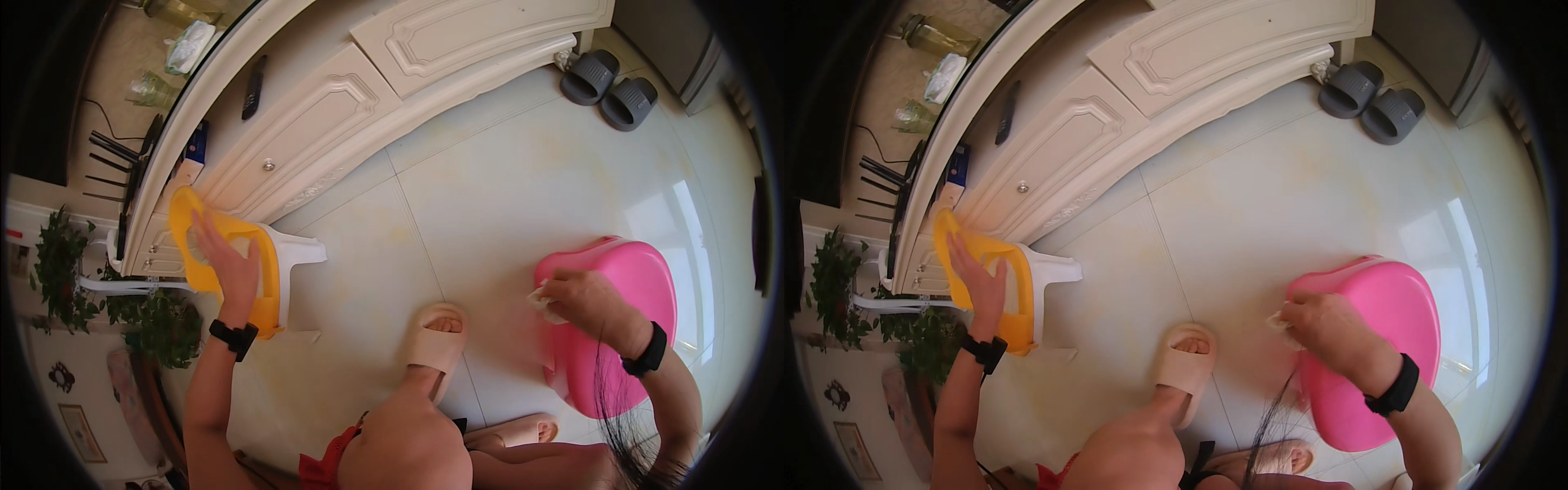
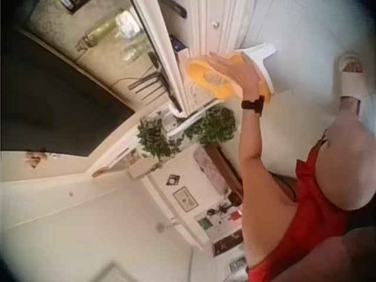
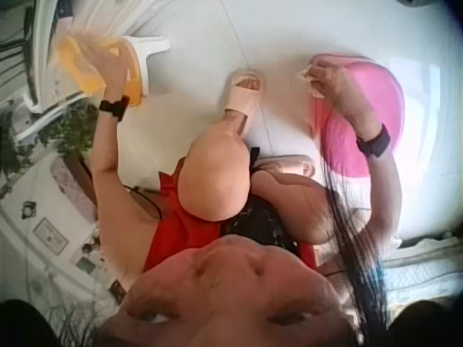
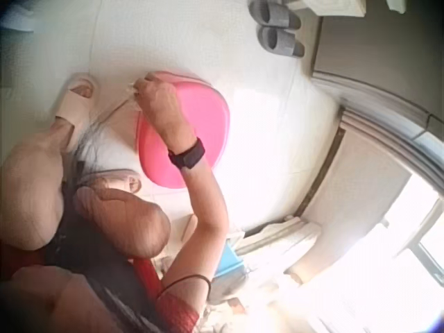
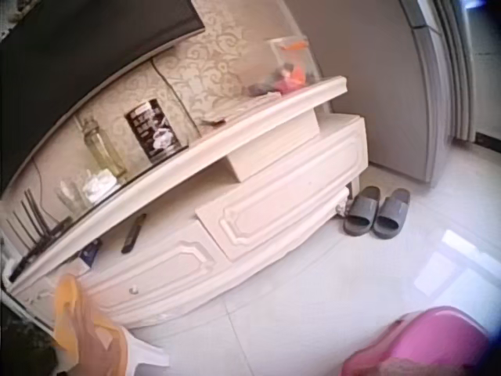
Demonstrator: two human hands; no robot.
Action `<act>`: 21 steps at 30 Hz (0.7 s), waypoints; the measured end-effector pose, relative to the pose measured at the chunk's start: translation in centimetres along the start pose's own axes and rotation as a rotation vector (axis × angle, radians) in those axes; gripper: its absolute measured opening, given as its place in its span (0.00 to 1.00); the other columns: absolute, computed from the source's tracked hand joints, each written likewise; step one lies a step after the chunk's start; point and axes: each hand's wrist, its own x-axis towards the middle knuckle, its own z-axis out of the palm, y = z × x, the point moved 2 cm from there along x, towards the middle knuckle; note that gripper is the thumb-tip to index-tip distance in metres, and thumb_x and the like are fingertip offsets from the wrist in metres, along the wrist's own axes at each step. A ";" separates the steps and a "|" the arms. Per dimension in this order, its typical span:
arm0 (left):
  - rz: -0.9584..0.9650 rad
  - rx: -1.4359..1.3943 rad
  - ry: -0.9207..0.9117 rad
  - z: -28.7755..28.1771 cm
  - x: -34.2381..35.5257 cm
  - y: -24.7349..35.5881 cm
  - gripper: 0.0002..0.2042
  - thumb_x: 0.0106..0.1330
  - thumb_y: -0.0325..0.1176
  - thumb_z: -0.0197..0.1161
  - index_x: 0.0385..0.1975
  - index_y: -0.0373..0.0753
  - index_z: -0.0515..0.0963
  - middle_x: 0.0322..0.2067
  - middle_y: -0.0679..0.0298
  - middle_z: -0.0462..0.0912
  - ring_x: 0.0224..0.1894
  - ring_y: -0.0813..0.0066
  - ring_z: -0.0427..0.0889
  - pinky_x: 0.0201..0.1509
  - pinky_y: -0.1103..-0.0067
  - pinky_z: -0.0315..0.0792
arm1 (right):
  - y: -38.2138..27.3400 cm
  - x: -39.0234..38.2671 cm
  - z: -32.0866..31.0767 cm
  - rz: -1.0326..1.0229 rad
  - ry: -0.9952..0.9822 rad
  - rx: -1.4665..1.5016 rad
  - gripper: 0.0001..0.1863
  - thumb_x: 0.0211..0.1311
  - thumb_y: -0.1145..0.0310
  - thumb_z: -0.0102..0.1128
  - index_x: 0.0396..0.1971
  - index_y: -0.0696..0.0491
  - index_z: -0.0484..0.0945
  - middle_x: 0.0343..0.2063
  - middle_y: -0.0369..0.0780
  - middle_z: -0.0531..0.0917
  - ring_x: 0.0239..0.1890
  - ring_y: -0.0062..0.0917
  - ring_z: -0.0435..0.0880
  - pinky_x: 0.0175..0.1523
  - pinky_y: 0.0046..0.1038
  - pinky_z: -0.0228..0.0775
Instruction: The person is using a wet wipe to clean pink and yellow plastic stools and the white front of a cabinet drawer.
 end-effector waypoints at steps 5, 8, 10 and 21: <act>-0.506 -0.455 -0.111 2.3 -0.3 -9.5 0.27 0.59 0.22 0.62 0.60 0.29 0.62 0.54 0.49 0.72 0.57 0.60 0.75 0.59 0.71 0.67 | 2.6 -2.0 -2.9 0.024 0.089 -0.143 0.04 0.52 0.75 0.61 0.29 0.54 0.80 0.24 0.41 0.78 0.29 0.36 0.79 0.35 0.36 0.73; -0.597 -0.664 -0.259 1.2 -0.9 -6.1 0.16 0.62 0.20 0.58 0.50 0.30 0.69 0.42 0.56 0.80 0.45 0.67 0.84 0.47 0.77 0.74 | 5.3 -4.7 -3.8 0.166 0.269 -0.290 0.04 0.51 0.75 0.60 0.20 0.55 0.75 0.18 0.42 0.74 0.26 0.34 0.75 0.32 0.35 0.70; -0.420 -0.750 -0.235 0.8 -2.6 -1.5 0.12 0.63 0.20 0.56 0.46 0.32 0.72 0.38 0.60 0.82 0.41 0.71 0.85 0.41 0.80 0.75 | 7.4 -7.3 -4.3 0.232 0.309 -0.299 0.05 0.51 0.75 0.60 0.20 0.57 0.75 0.19 0.43 0.74 0.26 0.34 0.75 0.32 0.35 0.70; 0.265 -1.241 -0.930 -7.1 -4.1 30.2 0.28 0.65 0.22 0.58 0.66 0.33 0.60 0.60 0.51 0.72 0.59 0.67 0.75 0.61 0.76 0.68 | 7.6 -13.1 -6.8 0.475 0.435 -0.108 0.04 0.53 0.76 0.60 0.27 0.61 0.79 0.26 0.45 0.77 0.26 0.35 0.76 0.34 0.31 0.70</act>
